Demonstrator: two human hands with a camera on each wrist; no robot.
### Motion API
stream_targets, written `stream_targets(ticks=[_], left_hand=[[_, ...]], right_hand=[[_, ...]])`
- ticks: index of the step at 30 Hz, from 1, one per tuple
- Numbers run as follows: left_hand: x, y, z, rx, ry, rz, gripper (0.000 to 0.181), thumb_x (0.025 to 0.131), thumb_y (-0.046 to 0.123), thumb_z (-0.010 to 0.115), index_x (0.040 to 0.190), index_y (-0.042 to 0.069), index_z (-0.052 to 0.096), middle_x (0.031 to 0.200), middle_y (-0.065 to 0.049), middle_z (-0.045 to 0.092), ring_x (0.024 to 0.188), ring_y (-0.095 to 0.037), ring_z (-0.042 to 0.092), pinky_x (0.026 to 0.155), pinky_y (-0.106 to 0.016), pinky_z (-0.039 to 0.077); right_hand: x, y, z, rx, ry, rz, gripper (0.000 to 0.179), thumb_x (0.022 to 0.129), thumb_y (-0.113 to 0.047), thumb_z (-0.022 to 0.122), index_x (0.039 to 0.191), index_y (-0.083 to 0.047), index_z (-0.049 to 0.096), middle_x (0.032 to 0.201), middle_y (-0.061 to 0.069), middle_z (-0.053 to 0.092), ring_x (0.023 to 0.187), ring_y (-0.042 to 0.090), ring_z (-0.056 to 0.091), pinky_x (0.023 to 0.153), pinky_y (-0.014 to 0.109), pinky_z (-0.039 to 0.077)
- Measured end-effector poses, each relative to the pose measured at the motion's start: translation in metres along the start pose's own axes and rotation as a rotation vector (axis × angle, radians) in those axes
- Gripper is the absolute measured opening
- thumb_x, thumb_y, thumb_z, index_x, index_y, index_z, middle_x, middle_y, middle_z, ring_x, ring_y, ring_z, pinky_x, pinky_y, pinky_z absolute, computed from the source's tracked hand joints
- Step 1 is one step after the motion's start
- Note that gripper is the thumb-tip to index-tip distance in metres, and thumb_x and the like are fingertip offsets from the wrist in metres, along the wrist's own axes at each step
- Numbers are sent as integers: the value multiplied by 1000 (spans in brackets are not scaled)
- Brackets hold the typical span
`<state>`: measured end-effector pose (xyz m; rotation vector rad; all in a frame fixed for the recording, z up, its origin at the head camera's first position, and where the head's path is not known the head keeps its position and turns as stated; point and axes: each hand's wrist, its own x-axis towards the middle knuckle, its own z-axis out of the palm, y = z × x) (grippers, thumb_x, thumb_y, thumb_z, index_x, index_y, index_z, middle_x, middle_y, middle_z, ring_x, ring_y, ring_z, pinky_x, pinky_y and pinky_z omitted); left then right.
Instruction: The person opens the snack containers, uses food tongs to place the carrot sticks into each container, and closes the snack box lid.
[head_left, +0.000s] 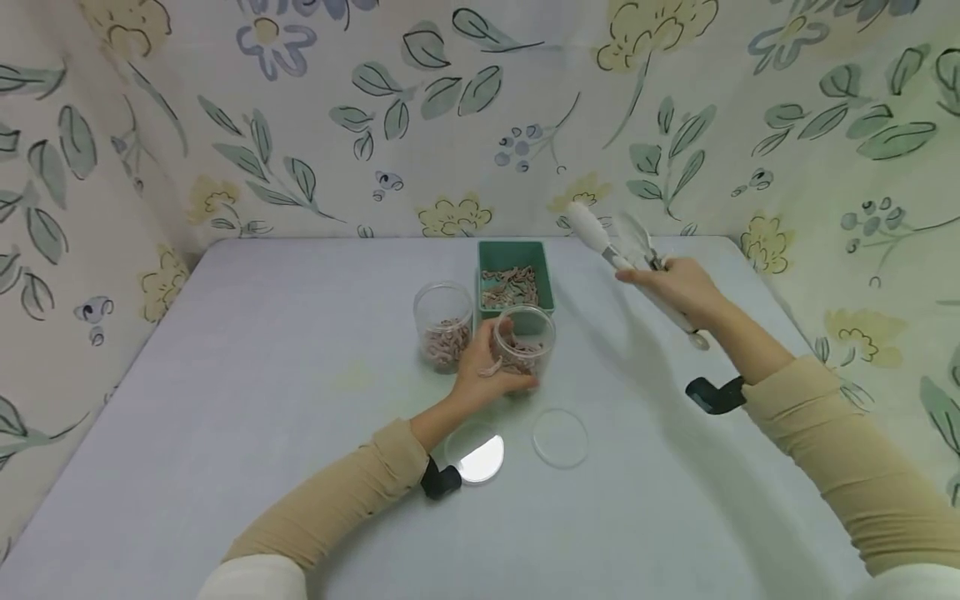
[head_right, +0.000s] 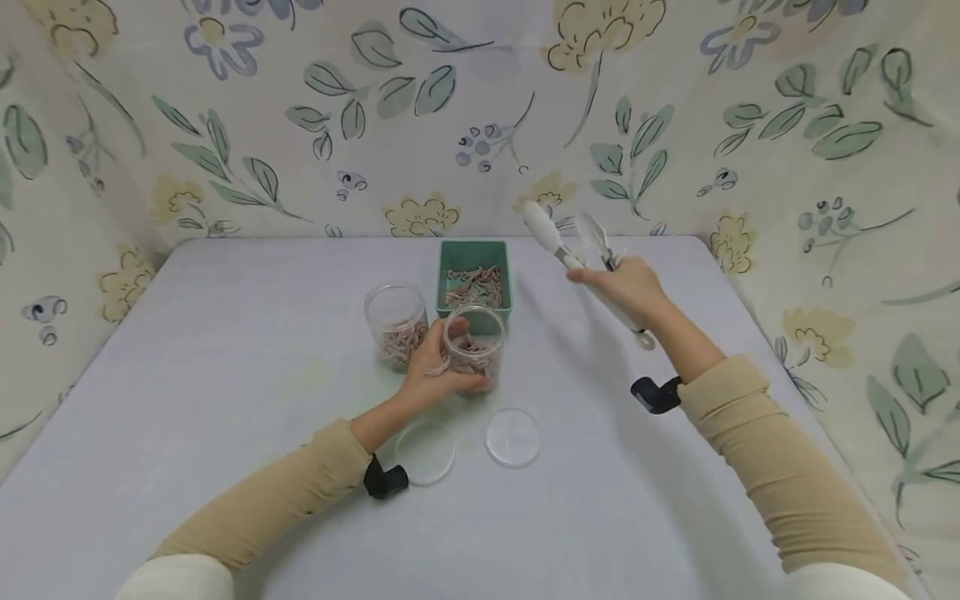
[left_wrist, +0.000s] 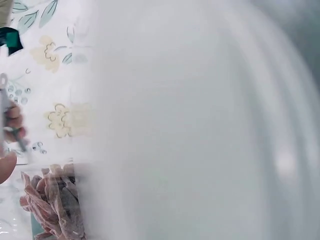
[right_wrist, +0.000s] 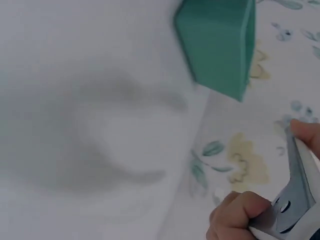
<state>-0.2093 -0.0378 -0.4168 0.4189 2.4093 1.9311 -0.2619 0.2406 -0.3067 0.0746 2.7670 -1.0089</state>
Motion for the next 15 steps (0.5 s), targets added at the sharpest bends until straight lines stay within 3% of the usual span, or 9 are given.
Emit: stream_targets(ticks=[3, 6, 12, 15], left_hand=[[-1, 0, 0, 31, -20, 33, 84, 64, 2, 88, 135, -2, 42, 138, -21, 51, 126, -33, 49, 104, -44, 41], [-1, 1, -5, 131, -74, 71, 93, 63, 6, 90, 140, -2, 37, 136, -22, 50, 125, -34, 48, 105, -47, 39], [-2, 13, -22, 443, -238, 55, 110, 59, -3, 90, 147, -6, 25, 144, -25, 40, 130, -39, 42, 108, -51, 35], [-8, 21, -31, 548, -305, 8, 110, 60, -5, 89, 148, -8, 23, 150, -26, 33, 135, -40, 37, 111, -49, 31]], right_hand=[[8, 23, 26, 35, -105, 118, 75, 89, -38, 64, 126, 21, 36, 110, 24, 44, 91, 30, 45, 72, 34, 44], [10, 37, 47, -30, -145, 139, 75, 87, -32, 66, 126, 24, 35, 107, 27, 45, 86, 30, 47, 68, 34, 45], [5, 44, 70, -196, -90, 93, 85, 86, -38, 67, 126, 29, 34, 116, 44, 50, 89, 42, 61, 71, 45, 56], [3, 44, 74, -300, -67, 73, 87, 86, -41, 68, 125, 30, 36, 98, 40, 59, 72, 36, 66, 61, 43, 57]])
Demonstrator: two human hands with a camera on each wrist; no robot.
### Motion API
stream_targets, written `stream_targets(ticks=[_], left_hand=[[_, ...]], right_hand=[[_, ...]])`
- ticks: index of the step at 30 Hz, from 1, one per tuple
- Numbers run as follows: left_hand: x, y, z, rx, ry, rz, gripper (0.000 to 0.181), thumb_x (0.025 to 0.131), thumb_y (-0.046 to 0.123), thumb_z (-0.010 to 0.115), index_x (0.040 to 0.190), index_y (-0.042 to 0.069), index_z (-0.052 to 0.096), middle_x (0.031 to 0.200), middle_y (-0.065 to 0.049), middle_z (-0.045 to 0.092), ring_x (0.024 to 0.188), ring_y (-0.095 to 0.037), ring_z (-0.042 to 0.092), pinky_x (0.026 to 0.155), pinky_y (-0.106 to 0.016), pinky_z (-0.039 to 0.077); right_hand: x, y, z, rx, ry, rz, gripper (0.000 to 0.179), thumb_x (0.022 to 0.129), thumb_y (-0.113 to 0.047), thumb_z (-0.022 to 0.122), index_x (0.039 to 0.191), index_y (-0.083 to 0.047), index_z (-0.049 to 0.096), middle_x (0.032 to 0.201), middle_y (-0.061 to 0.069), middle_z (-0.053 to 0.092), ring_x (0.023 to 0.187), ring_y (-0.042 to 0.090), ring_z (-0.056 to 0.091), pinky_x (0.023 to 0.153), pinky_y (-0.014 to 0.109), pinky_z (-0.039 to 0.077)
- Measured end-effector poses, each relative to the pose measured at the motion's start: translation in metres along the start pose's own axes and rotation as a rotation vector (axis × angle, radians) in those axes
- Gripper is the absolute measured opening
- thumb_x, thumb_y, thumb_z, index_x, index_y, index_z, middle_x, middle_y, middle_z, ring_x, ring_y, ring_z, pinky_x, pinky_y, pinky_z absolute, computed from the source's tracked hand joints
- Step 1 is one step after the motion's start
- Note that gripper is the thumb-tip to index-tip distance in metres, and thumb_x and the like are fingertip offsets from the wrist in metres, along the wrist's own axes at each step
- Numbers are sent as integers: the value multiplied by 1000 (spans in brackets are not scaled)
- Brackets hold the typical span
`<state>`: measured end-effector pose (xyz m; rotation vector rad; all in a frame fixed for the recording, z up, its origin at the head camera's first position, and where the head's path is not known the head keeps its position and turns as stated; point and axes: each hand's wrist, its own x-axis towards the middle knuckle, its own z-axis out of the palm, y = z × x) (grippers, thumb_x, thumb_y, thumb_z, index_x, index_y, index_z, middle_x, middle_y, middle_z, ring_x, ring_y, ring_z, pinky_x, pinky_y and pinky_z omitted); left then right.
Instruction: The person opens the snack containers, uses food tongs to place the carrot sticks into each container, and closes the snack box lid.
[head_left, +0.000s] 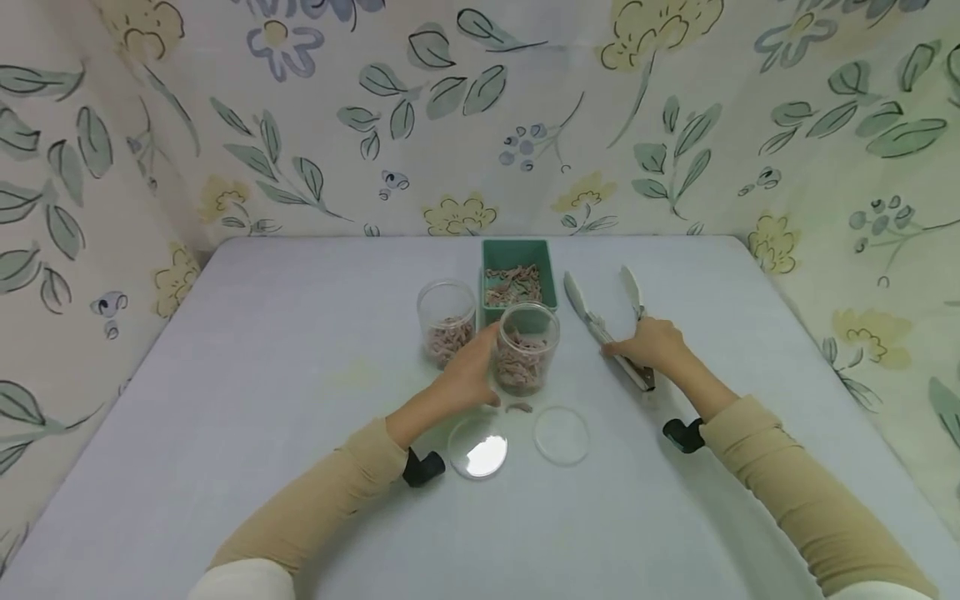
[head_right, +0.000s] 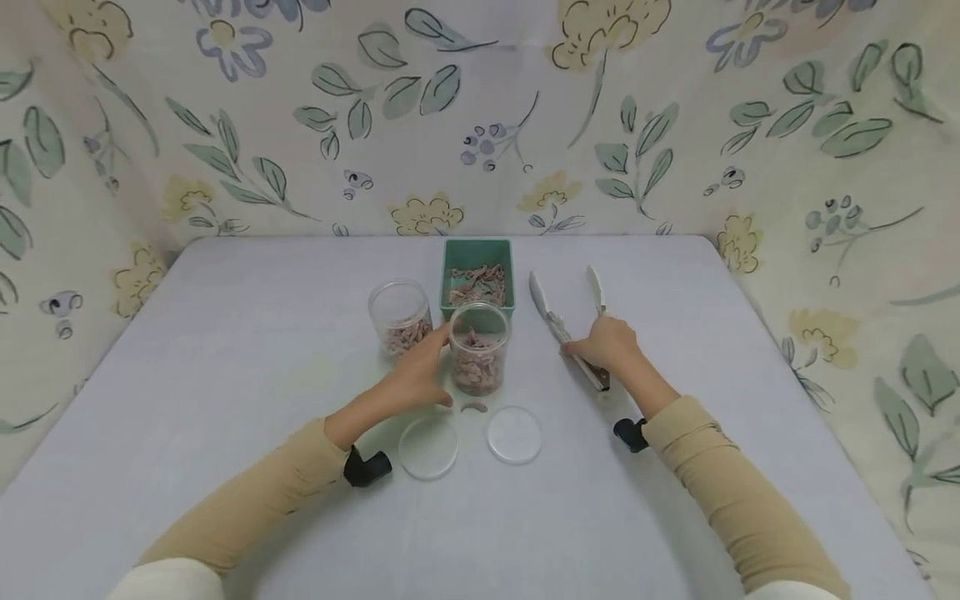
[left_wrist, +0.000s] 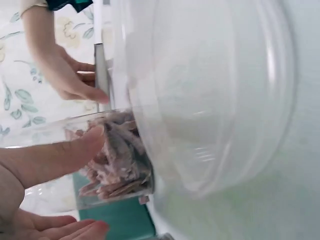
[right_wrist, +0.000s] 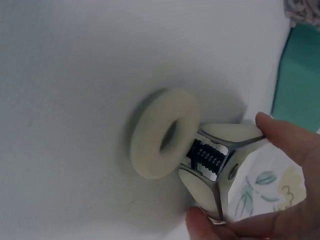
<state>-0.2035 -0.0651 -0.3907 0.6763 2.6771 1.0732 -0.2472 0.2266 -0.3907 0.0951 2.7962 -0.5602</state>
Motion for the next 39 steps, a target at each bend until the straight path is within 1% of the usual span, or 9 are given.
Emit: stream_targets(ticks=[5, 13, 18, 21, 23, 26, 29, 34, 39], left_hand=[[-19, 1, -15, -3, -65, -58, 101, 68, 5, 88, 149, -4, 29, 149, -21, 39, 135, -37, 40, 109, -48, 35], [-40, -26, -44, -124, -209, -94, 69, 84, 20, 77, 141, -4, 45, 132, -16, 59, 125, -35, 52, 104, -47, 42], [-51, -47, -67, -68, -324, -196, 60, 85, 29, 73, 130, -7, 55, 122, -17, 64, 118, -35, 56, 97, -47, 47], [-54, -57, -77, -5, -246, -277, 70, 84, 33, 74, 135, -8, 49, 128, -22, 59, 122, -39, 52, 98, -51, 45], [-51, -63, -81, -16, -140, -291, 79, 83, 33, 76, 142, -7, 41, 137, -24, 51, 128, -43, 45, 102, -54, 40], [-41, -68, -79, -172, 20, -275, 91, 82, 24, 78, 151, -3, 24, 152, -22, 34, 139, -41, 29, 112, -53, 27], [-28, -70, -71, -328, 123, -235, 101, 79, 16, 81, 154, 2, 15, 158, -18, 23, 145, -36, 19, 117, -46, 19], [-10, -69, -54, -454, 211, -241, 104, 76, 11, 83, 155, 5, 15, 159, -17, 20, 145, -35, 17, 117, -47, 19], [-1, -71, -42, -536, 237, -263, 96, 76, 7, 83, 152, 6, 25, 156, -13, 28, 144, -35, 22, 115, -51, 23]], right_hand=[[1, 1, 4, -69, 61, -30, 82, 84, -44, 69, 114, 30, 47, 72, 24, 60, 52, 24, 59, 46, 33, 51], [7, -9, 6, -79, 99, -4, 79, 83, -51, 69, 102, 25, 56, 73, 21, 56, 53, 21, 51, 43, 28, 42], [-10, -21, -3, -187, 179, -67, 66, 87, -51, 66, 89, 15, 62, 73, 21, 57, 59, 27, 54, 46, 33, 45], [-33, -39, -7, -137, 339, -261, 53, 91, -38, 67, 101, 14, 64, 89, 27, 64, 74, 37, 63, 58, 44, 54], [-50, -54, -4, -9, 390, -480, 42, 90, -25, 70, 111, 12, 64, 98, 25, 66, 83, 37, 65, 66, 46, 56], [-69, -77, 8, 191, 286, -819, 34, 86, -9, 73, 114, 9, 65, 99, 19, 69, 86, 31, 67, 72, 39, 57], [-82, -92, 23, 234, 251, -1028, 37, 81, -4, 77, 115, 6, 66, 99, 15, 70, 84, 27, 68, 71, 31, 58], [-89, -102, 37, 173, 415, -1072, 37, 74, -1, 82, 109, 3, 69, 93, 11, 70, 76, 20, 67, 64, 26, 56], [-96, -111, 47, 131, 118, -1071, 37, 81, -11, 79, 114, 2, 68, 106, 11, 70, 87, 20, 67, 72, 27, 56]])
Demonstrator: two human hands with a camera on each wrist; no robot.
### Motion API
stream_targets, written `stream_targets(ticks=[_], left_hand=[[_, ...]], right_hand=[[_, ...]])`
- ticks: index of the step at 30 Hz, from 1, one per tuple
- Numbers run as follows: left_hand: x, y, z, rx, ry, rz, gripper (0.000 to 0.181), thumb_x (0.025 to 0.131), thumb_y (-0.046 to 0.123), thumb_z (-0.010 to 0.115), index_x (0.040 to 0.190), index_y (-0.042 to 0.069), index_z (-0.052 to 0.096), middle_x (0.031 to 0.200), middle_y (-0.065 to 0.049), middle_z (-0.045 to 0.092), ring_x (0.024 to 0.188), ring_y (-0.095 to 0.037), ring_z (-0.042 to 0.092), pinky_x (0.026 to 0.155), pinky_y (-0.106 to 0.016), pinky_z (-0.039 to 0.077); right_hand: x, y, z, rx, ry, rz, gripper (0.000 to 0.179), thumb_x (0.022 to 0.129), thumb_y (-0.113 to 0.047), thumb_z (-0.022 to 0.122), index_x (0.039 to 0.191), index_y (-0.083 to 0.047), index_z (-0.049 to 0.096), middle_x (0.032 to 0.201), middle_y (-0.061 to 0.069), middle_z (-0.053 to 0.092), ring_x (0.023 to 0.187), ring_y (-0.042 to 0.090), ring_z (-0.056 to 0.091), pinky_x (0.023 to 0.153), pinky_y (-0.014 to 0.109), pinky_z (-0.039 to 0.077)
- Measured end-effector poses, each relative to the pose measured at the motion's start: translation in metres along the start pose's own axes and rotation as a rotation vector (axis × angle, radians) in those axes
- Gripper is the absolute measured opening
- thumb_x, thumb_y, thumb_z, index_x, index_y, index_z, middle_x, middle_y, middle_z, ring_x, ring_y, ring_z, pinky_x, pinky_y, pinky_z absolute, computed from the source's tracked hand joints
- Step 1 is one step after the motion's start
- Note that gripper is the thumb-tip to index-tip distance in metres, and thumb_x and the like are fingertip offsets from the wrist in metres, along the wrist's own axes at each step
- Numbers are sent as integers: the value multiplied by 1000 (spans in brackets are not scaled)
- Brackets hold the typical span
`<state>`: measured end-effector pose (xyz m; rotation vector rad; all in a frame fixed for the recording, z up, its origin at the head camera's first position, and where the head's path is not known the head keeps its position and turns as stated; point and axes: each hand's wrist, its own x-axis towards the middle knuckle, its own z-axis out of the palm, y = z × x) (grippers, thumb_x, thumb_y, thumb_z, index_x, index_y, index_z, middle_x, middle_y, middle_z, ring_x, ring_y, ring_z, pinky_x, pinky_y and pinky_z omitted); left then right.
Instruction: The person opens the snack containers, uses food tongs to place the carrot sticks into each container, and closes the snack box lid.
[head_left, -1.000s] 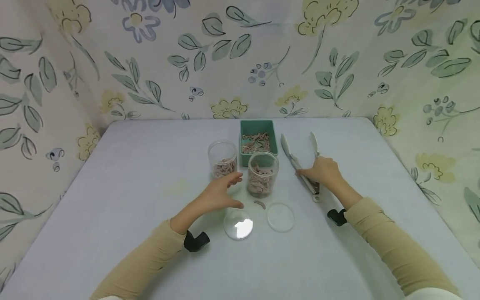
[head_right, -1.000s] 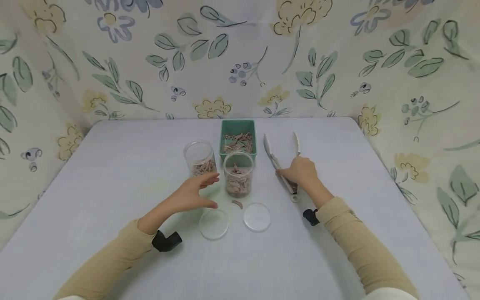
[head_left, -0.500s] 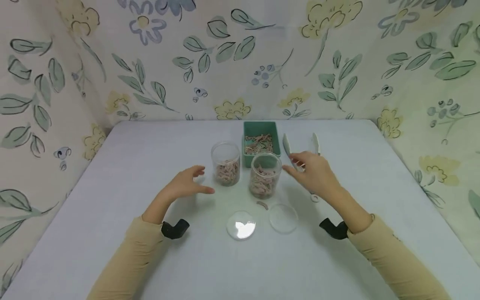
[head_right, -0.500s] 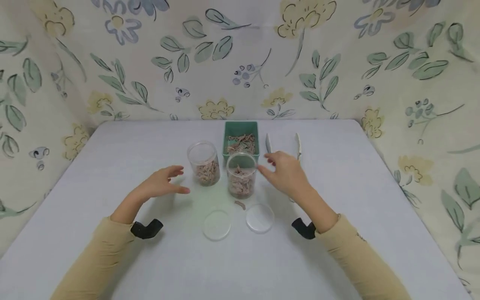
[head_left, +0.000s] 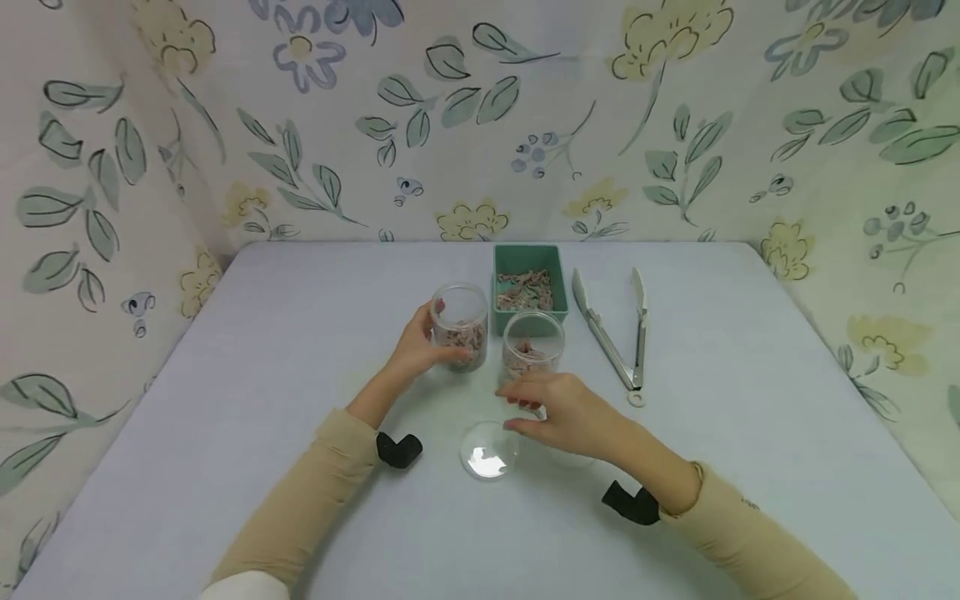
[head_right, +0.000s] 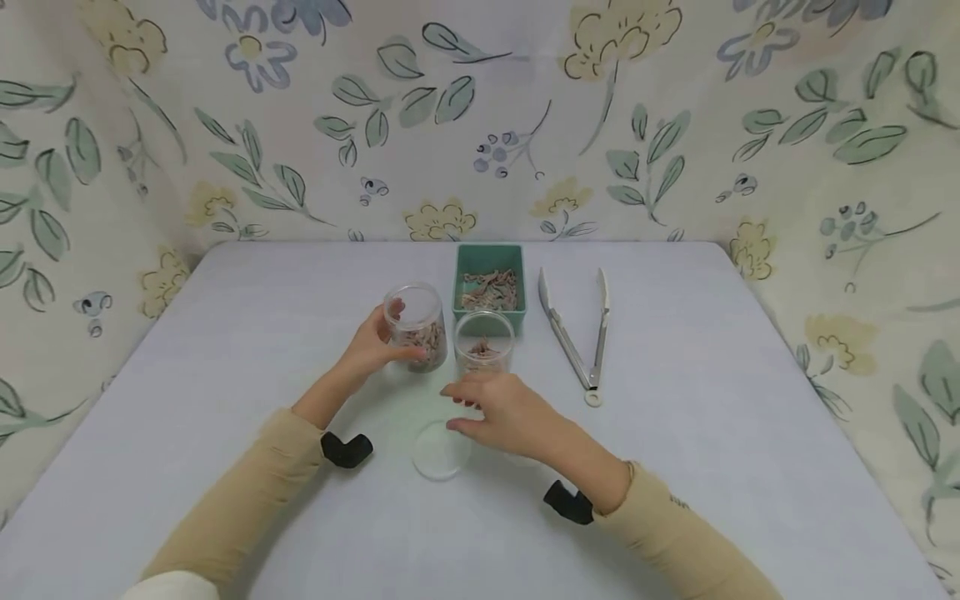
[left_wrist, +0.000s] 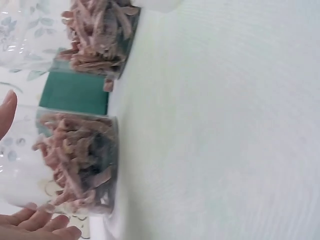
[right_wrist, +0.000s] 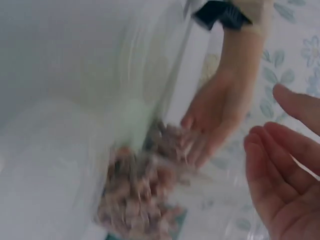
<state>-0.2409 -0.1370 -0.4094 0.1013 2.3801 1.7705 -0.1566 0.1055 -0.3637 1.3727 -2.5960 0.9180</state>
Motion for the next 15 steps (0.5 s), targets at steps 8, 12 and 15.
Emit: stream_targets(ticks=[8, 12, 15], left_hand=[[6, -4, 11, -76, -26, 19, 86, 72, -3, 82, 145, 2, 38, 151, -15, 38, 136, -32, 37, 111, -46, 31], [7, -4, 12, -73, -8, 6, 85, 70, -3, 83, 144, 2, 41, 149, -15, 41, 135, -32, 39, 111, -45, 31], [7, -5, 13, -71, 7, -7, 85, 69, -3, 84, 142, 4, 43, 148, -14, 43, 134, -31, 40, 111, -45, 32]], right_hand=[[13, 3, 29, 118, -380, 154, 80, 73, -24, 86, 139, 2, 49, 143, 14, 49, 134, 27, 44, 110, 38, 36], [15, 7, 43, 53, -455, 154, 82, 68, -23, 88, 137, 3, 51, 144, 16, 48, 133, 29, 45, 109, 39, 37], [15, 8, 50, -29, -475, 135, 79, 68, -23, 88, 135, 2, 54, 141, 15, 52, 129, 28, 49, 104, 40, 42]])
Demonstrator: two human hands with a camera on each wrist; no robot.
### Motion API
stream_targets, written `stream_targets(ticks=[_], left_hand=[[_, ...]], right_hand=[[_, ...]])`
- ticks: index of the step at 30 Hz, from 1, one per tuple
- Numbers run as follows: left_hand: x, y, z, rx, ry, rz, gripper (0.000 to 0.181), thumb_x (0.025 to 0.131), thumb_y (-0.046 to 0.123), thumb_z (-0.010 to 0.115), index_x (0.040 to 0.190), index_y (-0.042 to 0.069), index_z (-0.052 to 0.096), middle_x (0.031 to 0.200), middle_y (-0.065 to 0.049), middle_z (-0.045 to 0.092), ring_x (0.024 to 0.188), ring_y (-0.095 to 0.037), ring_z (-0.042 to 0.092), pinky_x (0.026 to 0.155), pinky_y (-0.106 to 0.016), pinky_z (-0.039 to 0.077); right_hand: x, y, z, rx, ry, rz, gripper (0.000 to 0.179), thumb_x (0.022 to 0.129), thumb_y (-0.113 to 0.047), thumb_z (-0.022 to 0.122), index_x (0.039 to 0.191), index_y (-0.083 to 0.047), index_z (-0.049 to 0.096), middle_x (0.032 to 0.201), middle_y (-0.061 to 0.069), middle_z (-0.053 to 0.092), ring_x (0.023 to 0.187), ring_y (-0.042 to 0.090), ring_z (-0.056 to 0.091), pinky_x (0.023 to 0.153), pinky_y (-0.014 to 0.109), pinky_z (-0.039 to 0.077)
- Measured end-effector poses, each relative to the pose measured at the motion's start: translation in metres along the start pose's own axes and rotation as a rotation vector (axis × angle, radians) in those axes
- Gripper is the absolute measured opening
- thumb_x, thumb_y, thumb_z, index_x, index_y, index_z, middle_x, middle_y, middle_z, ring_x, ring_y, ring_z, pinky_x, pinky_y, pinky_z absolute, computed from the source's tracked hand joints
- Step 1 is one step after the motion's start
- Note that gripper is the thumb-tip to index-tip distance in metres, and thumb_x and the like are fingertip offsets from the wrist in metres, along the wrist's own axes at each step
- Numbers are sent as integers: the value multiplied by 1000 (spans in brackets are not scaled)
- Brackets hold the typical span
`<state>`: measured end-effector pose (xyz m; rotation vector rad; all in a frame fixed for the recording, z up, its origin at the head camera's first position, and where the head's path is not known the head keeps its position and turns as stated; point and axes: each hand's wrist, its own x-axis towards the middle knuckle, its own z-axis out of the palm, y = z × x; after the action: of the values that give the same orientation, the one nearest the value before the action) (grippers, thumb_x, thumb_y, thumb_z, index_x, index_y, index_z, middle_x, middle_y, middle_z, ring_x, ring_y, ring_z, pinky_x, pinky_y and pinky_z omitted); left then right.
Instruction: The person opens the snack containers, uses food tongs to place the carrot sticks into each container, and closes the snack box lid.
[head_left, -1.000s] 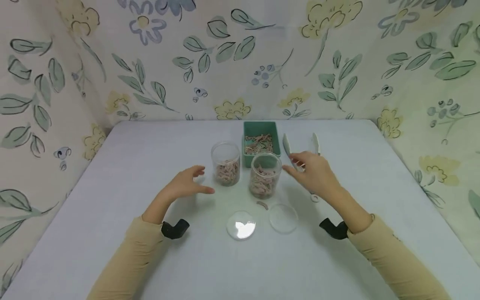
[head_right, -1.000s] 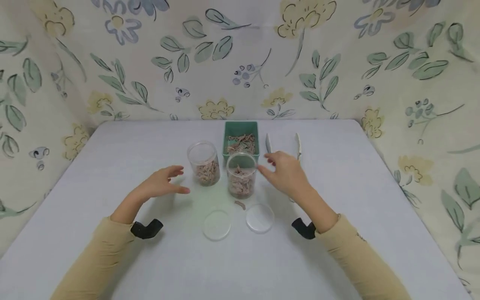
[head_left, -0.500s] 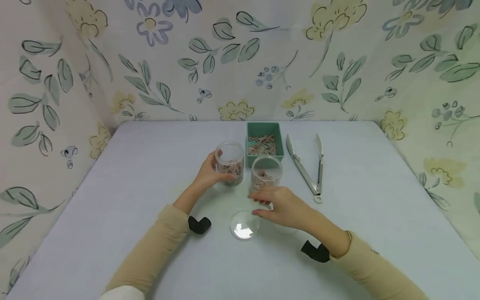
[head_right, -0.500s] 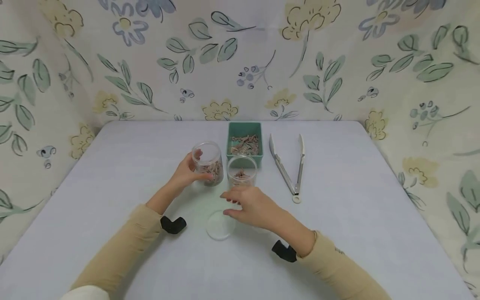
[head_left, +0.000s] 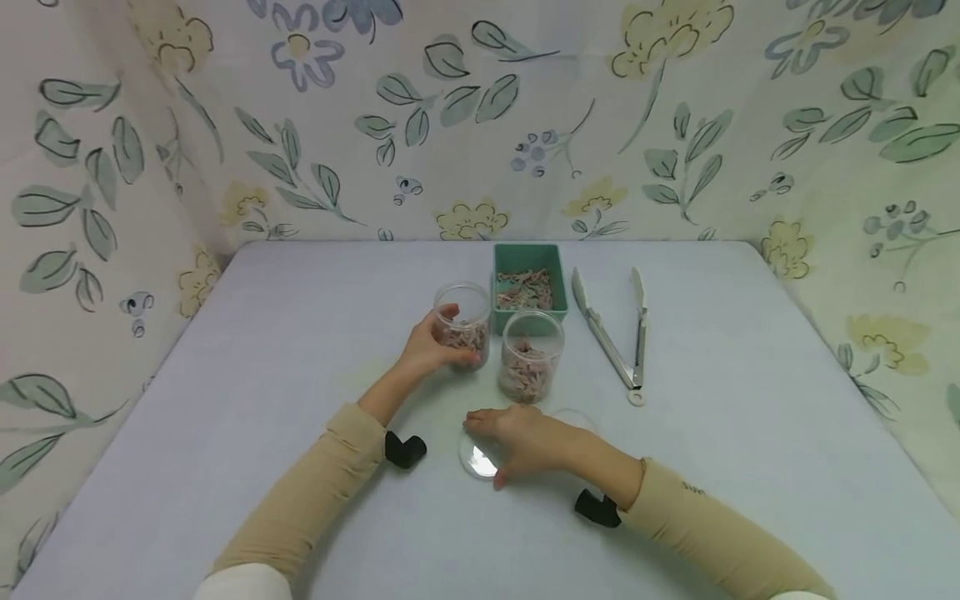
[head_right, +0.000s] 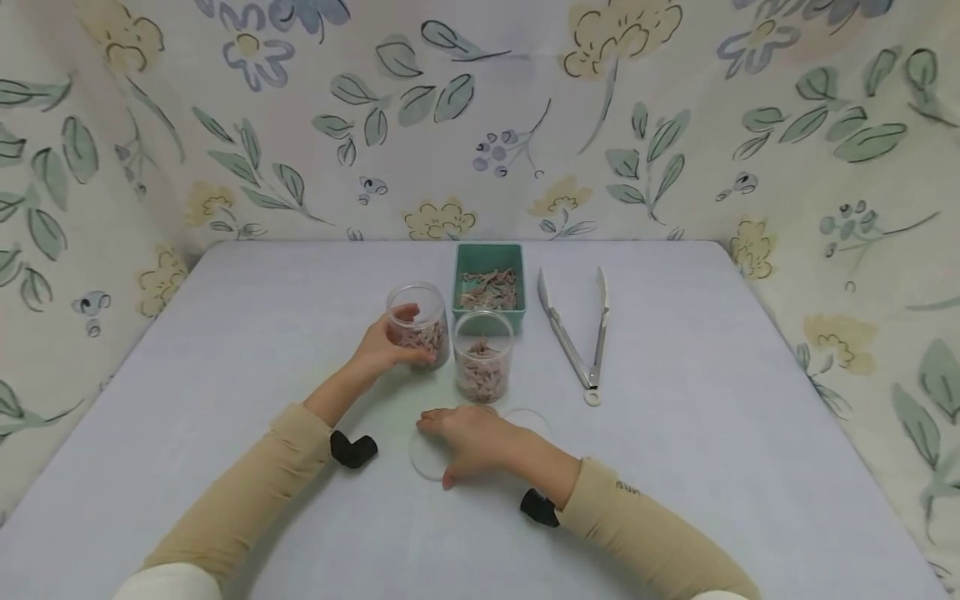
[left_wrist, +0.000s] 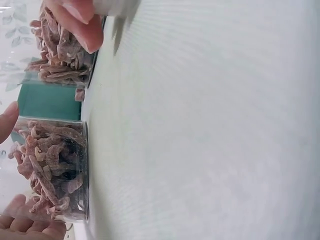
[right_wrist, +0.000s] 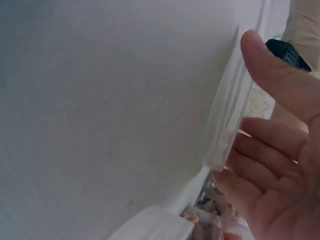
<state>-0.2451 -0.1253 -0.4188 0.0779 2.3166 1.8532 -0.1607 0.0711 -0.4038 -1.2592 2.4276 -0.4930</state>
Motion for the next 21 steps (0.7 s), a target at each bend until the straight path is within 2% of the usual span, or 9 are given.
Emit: stream_targets(ticks=[3, 6, 8, 10, 13, 16, 18, 21], left_hand=[[-1, 1, 1, 11, 7, -6, 84, 69, -1, 85, 142, 6, 44, 147, -13, 44, 133, -31, 41, 110, -45, 33], [-3, 4, -3, 54, -6, -2, 82, 70, 2, 86, 141, 6, 45, 145, -12, 45, 128, -31, 44, 107, -45, 36], [-6, 6, -9, 102, -34, 30, 79, 70, 4, 86, 139, 5, 47, 145, -12, 46, 127, -31, 46, 106, -46, 38], [-12, 8, -18, 172, -73, 92, 80, 69, 5, 87, 139, 4, 48, 143, -14, 48, 123, -32, 50, 103, -48, 41], [-28, 14, -29, 270, -146, 203, 84, 68, 6, 88, 141, 1, 47, 142, -17, 50, 123, -34, 52, 101, -50, 43], [-49, 25, -32, 349, -207, 272, 87, 67, 9, 89, 142, 0, 45, 141, -17, 50, 124, -37, 51, 100, -53, 43], [-62, 34, -29, 376, -244, 279, 87, 66, 10, 89, 141, 1, 47, 141, -16, 50, 124, -36, 52, 99, -53, 44], [-81, 47, -21, 421, -289, 286, 87, 64, 13, 91, 140, 3, 50, 136, -15, 55, 119, -33, 56, 96, -50, 47]], right_hand=[[0, 1, 2, -44, 10, -20, 77, 69, -23, 88, 134, 3, 54, 139, 15, 53, 128, 28, 50, 102, 39, 44], [-1, 0, -1, -38, 26, -52, 77, 70, -24, 88, 134, 4, 54, 138, 16, 54, 128, 27, 50, 105, 36, 42], [-5, -2, -7, 28, 49, -60, 78, 71, -24, 88, 135, 3, 54, 140, 14, 53, 130, 26, 49, 106, 35, 41], [-14, -5, -20, 146, 96, -89, 79, 72, -25, 87, 137, 1, 52, 141, 12, 52, 130, 25, 48, 106, 36, 41], [-34, -8, -49, 402, 193, -172, 79, 72, -18, 87, 139, 3, 50, 143, 12, 50, 131, 19, 47, 104, 38, 42], [-54, -7, -78, 542, 307, -274, 80, 70, -8, 87, 139, 6, 48, 143, 17, 49, 131, 14, 45, 104, 36, 42], [-60, -6, -91, 538, 377, -300, 81, 68, -3, 87, 138, 8, 48, 142, 20, 48, 133, 13, 43, 104, 35, 41], [-61, -3, -97, 464, 428, -279, 81, 67, -3, 87, 138, 7, 49, 141, 19, 50, 132, 17, 46, 103, 37, 42]])
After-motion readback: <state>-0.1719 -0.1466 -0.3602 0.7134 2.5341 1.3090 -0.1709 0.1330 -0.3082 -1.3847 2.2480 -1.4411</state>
